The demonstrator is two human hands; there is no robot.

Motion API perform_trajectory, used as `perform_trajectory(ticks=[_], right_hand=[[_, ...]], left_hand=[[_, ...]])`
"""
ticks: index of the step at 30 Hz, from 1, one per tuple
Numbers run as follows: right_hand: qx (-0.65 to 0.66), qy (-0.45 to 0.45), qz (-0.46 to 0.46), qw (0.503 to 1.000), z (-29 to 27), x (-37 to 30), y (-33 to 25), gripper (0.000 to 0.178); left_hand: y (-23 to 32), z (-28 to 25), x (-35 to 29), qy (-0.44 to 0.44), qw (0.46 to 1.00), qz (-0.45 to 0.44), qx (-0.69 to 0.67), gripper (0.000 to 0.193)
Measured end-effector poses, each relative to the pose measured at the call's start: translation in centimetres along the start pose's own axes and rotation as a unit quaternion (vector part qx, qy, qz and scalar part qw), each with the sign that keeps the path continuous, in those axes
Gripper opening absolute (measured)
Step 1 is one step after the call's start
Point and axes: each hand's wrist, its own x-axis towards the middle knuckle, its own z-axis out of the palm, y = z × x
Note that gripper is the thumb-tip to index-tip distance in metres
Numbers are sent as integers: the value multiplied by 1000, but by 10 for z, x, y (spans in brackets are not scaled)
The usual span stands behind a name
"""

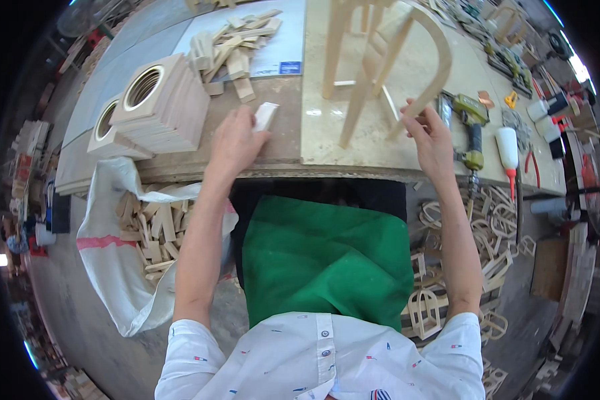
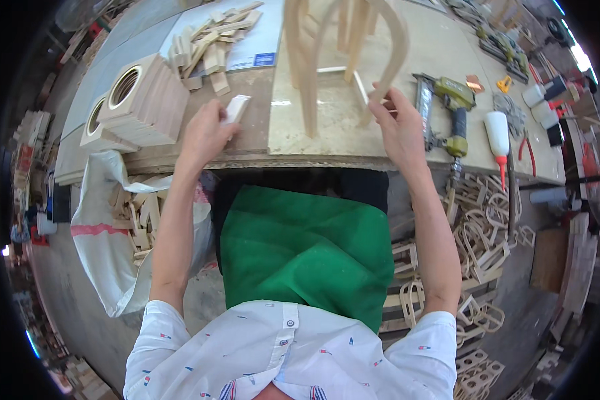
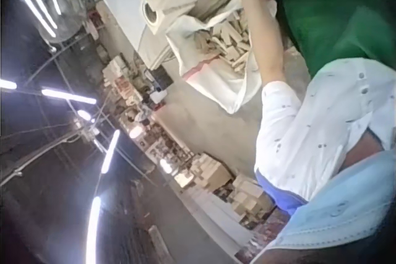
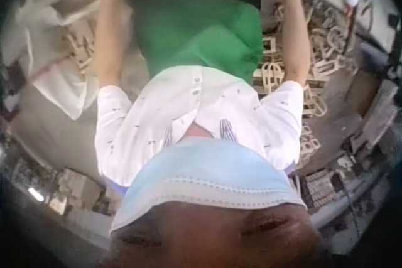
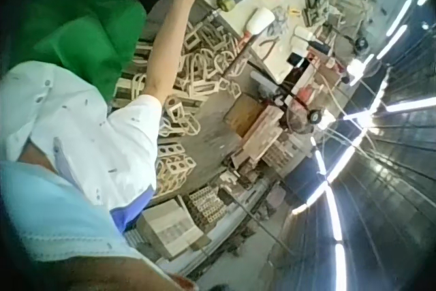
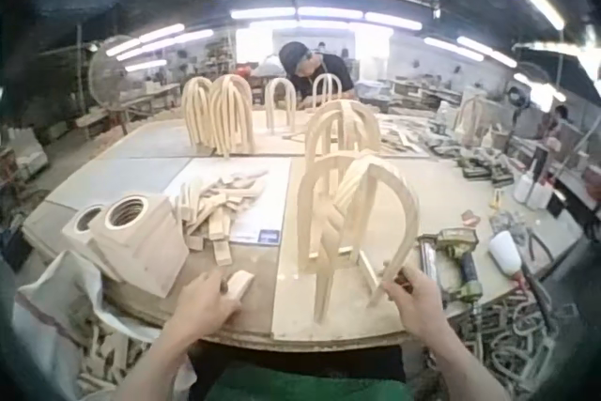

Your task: The person assembles a wooden chair frame by joining curved legs and crossbars. They use a pneumatic nail gun to fasten the pieces together and apply wood glue to the joints for reinforcement. The person also uses a hammer to tap the components into alignment.

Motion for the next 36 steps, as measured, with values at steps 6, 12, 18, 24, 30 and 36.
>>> perform_trajectory(ticks=[6,12,18,24,30,36], right_hand=[[-121,84,-85,985,6,-63,-19,26],[-105,-41,-242,964,52,-99,-44,26],[-148,-49,-222,963,30,-71,-20,18],[-238,-56,-177,953,15,-38,9,17],[-285,-65,-170,941,5,-24,22,18],[-233,-58,-164,957,1,-25,30,9]], left_hand=[[19,-29,-19,-9,998,10,-69,23],[92,-28,-41,-372,852,-36,-366,20],[87,1,-25,-287,835,-21,-469,27],[87,26,10,-275,892,83,-350,42],[102,47,14,-290,873,80,-384,29],[112,57,9,-272,869,108,-399,24]])
